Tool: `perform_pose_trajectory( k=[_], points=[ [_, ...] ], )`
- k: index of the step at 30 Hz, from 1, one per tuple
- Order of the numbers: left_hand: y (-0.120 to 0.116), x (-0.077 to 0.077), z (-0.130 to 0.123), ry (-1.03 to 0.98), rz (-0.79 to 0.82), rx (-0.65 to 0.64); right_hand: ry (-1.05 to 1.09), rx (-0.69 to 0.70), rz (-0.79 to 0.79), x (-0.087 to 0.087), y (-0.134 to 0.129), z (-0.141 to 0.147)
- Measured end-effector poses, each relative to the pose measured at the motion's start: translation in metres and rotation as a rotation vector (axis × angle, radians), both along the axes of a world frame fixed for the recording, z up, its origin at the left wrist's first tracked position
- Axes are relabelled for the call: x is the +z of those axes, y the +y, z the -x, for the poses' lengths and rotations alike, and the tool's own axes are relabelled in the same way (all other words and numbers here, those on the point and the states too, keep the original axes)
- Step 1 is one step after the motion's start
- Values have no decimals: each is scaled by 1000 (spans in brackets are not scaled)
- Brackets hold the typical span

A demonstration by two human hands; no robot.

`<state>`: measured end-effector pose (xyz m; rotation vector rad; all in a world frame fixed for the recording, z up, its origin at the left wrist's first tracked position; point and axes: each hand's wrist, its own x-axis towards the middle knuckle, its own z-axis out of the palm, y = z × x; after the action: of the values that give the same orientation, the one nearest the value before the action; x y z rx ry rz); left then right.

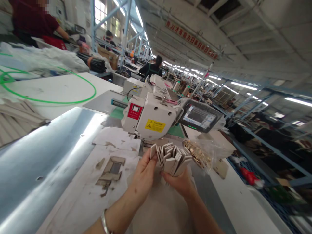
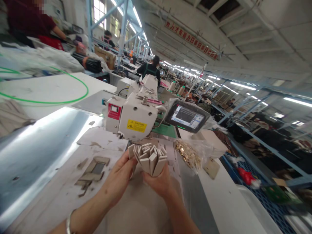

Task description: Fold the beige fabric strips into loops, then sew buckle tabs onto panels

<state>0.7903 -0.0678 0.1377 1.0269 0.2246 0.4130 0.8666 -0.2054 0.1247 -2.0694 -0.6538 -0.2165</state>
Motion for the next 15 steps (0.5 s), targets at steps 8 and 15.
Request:
perform_pose_trajectory(
  k=[8,15],
  points=[
    [-11,-10,-11,-9,54,-43,77,145,-76,10,10,2],
    [-8,-17,-11,-33,108,-63,96,126,-82,8,9,0]
  ],
)
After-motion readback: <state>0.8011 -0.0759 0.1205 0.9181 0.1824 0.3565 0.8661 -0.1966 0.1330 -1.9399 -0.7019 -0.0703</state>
